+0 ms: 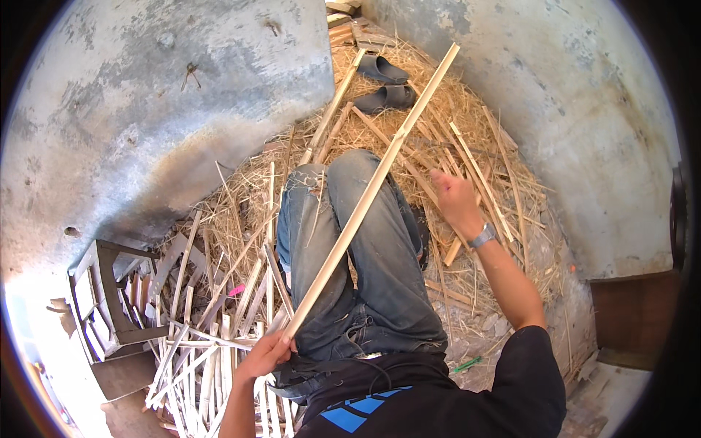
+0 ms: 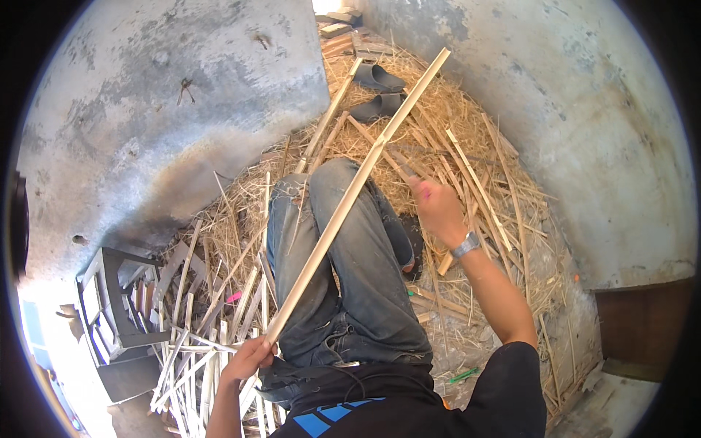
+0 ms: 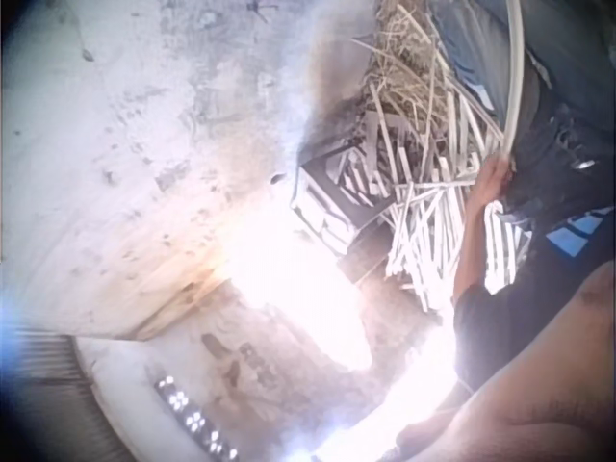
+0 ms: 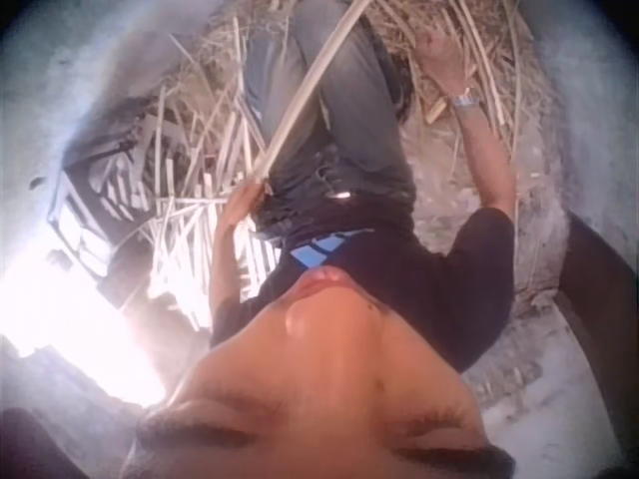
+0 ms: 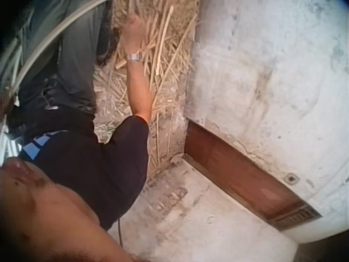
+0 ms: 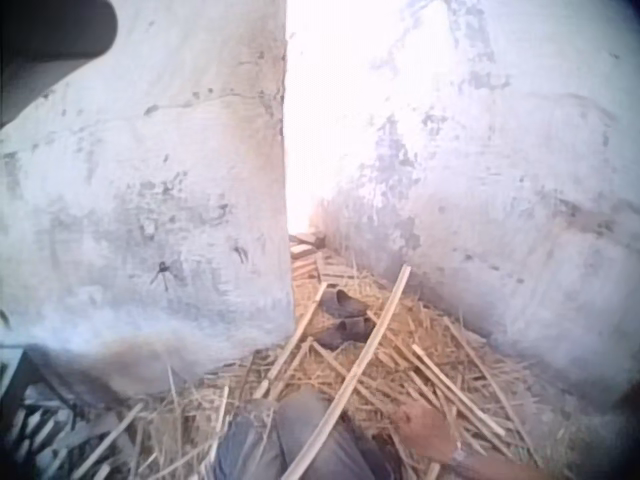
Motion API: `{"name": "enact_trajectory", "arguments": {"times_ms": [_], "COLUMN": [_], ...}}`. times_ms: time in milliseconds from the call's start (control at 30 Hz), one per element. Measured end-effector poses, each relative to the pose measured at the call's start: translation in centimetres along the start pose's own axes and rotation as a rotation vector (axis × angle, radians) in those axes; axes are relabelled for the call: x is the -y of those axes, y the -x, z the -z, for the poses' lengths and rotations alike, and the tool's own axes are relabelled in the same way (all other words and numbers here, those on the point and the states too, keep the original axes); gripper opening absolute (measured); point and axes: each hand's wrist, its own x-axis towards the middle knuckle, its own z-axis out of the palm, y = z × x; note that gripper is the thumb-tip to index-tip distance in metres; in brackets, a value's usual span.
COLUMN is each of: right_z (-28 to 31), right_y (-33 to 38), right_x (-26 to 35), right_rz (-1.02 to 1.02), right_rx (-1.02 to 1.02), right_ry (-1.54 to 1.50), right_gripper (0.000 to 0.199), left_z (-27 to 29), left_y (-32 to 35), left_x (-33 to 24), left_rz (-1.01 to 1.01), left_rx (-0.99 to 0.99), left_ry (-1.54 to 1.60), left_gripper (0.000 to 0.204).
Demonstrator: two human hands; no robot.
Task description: The person is shaving a thin strip of wood using a knife while sitting on the ground.
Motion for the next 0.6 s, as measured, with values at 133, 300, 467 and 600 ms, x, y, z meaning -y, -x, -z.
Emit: {"name": "enact_trajectory", "arguments": {"times_ms": [133, 300, 467, 600], "right_z": [-0.5, -3.3, -3.9, -3.3], "right_y": [4.1, 5.4, 3.9, -0.4], "right_x": [5.0, 3.8, 2.9, 1.8], "right_rz": [0.150, 0.283, 0.431, 0.220], "right_rx": [0.173, 0.206, 0.108, 0.061], "right_ry": [0.046, 0.184, 0.270, 0.365], "right_gripper": [0.066, 0.063, 0.064, 0.064], "left_z": [-0.1, -0.5, 0.3, 1.9], "left_y": [-2.7, -3.4, -2.4, -0.6], "left_x": [-1.3, -2.1, -2.0, -1.2], "left_rz": [-0.019, -0.047, -0.066, -0.038], "left_rx": [-0.180, -0.212, -0.195, -0.176], "left_ry": [-0.127, -0.244, -0.331, -0.357], "left_gripper": [0.045, 0.046, 0.046, 0.047]}}
